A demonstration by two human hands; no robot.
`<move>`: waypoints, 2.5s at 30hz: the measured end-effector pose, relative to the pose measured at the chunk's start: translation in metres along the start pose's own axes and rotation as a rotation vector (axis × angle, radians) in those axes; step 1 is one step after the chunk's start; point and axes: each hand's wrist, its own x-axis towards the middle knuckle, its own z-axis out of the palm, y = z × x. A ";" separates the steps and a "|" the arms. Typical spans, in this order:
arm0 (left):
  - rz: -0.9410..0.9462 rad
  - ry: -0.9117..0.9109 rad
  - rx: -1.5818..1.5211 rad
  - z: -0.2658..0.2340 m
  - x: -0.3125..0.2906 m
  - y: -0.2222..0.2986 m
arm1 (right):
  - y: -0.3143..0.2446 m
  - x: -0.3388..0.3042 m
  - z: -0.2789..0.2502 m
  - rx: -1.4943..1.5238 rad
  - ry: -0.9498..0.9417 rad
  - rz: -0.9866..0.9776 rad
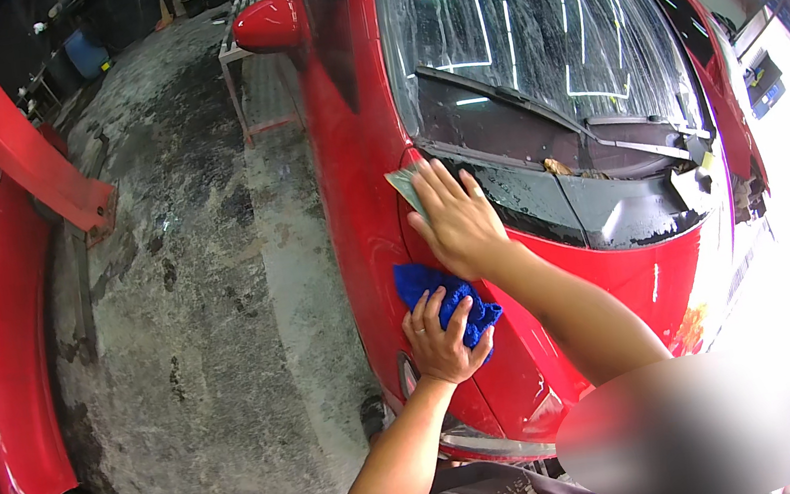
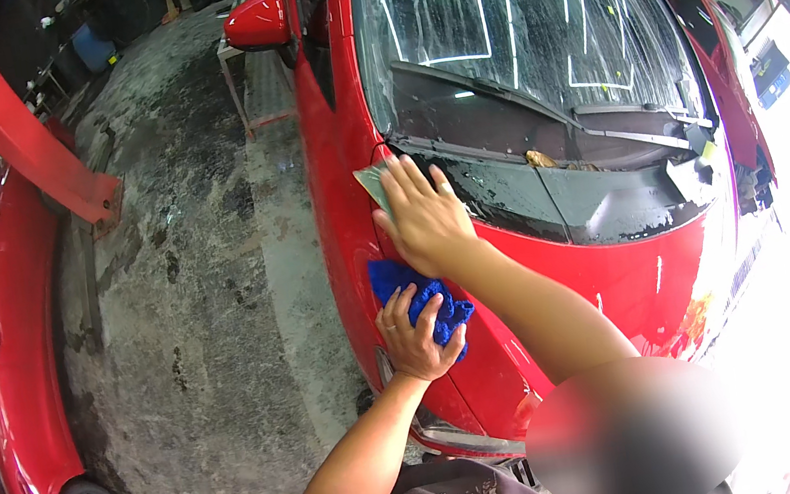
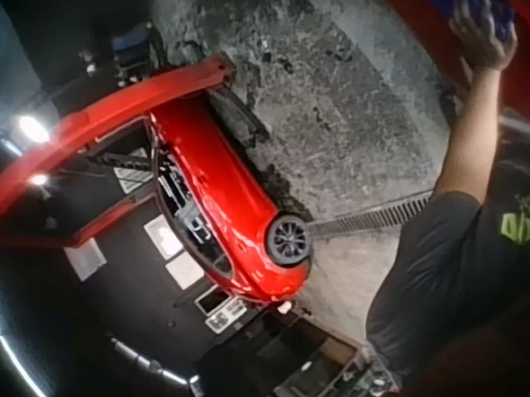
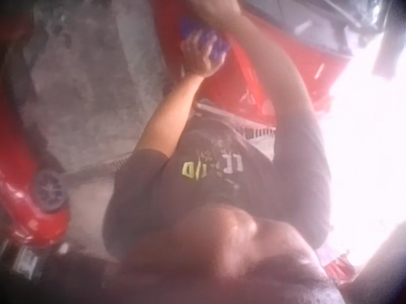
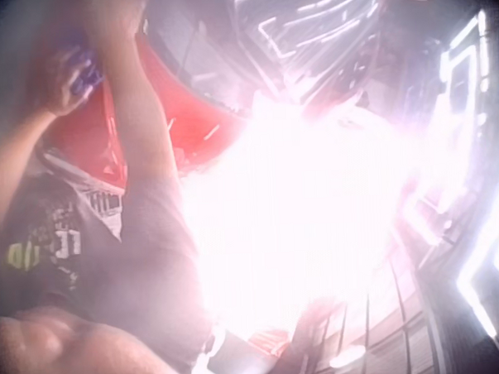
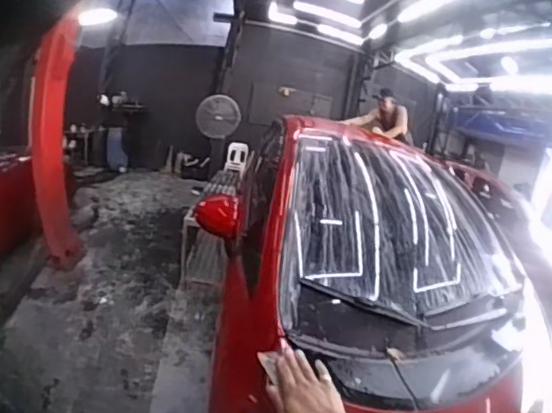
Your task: The person scrubs the hood of a red car with a sanding block and wipes the surface with a blue cloth. They repeatedly dip the sanding block into a bucket of water and continue scrubbing and wiping different sections of the hood.
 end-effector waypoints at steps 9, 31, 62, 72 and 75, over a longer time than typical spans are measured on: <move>0.012 -0.010 -0.007 0.001 0.001 0.003 | 0.012 0.010 -0.016 0.127 -0.055 -0.032; 0.009 0.033 -0.018 0.002 -0.001 -0.003 | 0.050 -0.069 -0.030 -0.008 -0.171 -0.220; 0.045 -0.010 0.016 0.002 0.008 0.012 | 0.043 -0.098 -0.018 0.094 -0.071 -0.104; 0.022 0.001 0.036 -0.001 0.000 0.002 | 0.034 -0.139 -0.015 0.152 -0.118 -0.165; 0.047 0.002 0.021 0.006 0.006 0.008 | 0.030 -0.046 -0.015 0.108 0.025 -0.115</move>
